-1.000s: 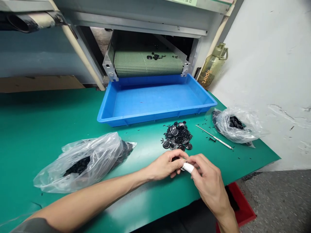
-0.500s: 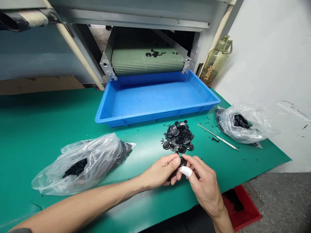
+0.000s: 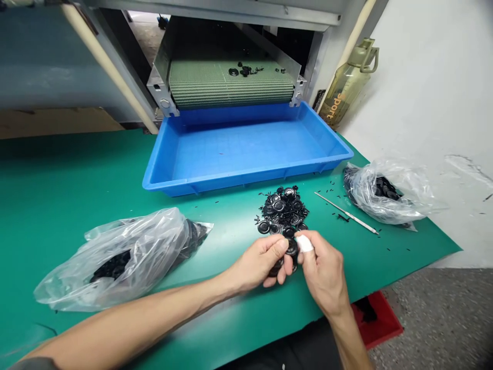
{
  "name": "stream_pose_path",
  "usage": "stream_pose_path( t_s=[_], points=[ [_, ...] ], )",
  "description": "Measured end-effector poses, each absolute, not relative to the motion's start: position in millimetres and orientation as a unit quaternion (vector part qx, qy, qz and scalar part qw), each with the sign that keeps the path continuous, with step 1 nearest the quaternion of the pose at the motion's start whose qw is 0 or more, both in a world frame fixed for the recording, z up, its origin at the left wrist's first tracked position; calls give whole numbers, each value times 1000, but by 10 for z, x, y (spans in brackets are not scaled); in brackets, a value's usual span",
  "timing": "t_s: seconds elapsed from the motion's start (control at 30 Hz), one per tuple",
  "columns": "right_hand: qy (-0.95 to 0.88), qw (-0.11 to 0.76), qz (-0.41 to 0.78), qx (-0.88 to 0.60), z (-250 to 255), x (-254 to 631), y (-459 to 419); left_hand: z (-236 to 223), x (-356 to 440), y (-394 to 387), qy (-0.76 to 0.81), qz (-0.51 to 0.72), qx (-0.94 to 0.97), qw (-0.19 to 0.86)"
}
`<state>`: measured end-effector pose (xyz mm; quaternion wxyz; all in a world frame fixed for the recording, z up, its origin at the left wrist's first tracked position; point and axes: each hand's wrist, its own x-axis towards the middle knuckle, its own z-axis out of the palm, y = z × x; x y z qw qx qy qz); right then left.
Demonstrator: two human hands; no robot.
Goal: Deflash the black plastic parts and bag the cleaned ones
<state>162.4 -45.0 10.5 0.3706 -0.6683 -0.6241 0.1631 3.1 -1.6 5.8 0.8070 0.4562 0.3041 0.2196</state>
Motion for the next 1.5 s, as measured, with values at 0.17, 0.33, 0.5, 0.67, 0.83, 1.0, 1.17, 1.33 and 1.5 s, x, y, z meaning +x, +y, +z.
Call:
stream_pose_path(
  t_s=[0.17, 0.33, 0.5, 0.67, 0.83, 1.0, 1.17, 1.33, 1.5],
  points=[
    [-695, 245, 120, -665, 82, 1858, -266, 43, 14, 32, 256, 290, 374, 843],
    [-683, 300, 100, -659, 20, 1871, -198, 75, -2, 78, 276, 301, 323, 854],
    [-594, 378, 174, -688, 115, 1803, -357, 108, 55, 36, 317, 275, 367, 830],
    [-556, 425, 298, -649, 202, 1580, -600, 104, 81, -59, 315, 231, 489, 780],
    [-567, 379, 383, -623, 212, 1634, -647, 94, 57, -77, 334, 200, 552, 738],
    [-565, 356, 406, -624, 196, 1653, -550, 93, 61, -75, 335, 196, 605, 696],
    [-562, 363, 306, -677, 184, 1592, -475, 32, 75, -87, 325, 236, 524, 751],
    [-663, 292, 211, -656, 181, 1672, -659, 21, 54, -1, 274, 346, 337, 832],
    [-719, 209, 151, -646, 65, 1611, -814, 60, 25, 84, 255, 347, 251, 867]
  ],
)
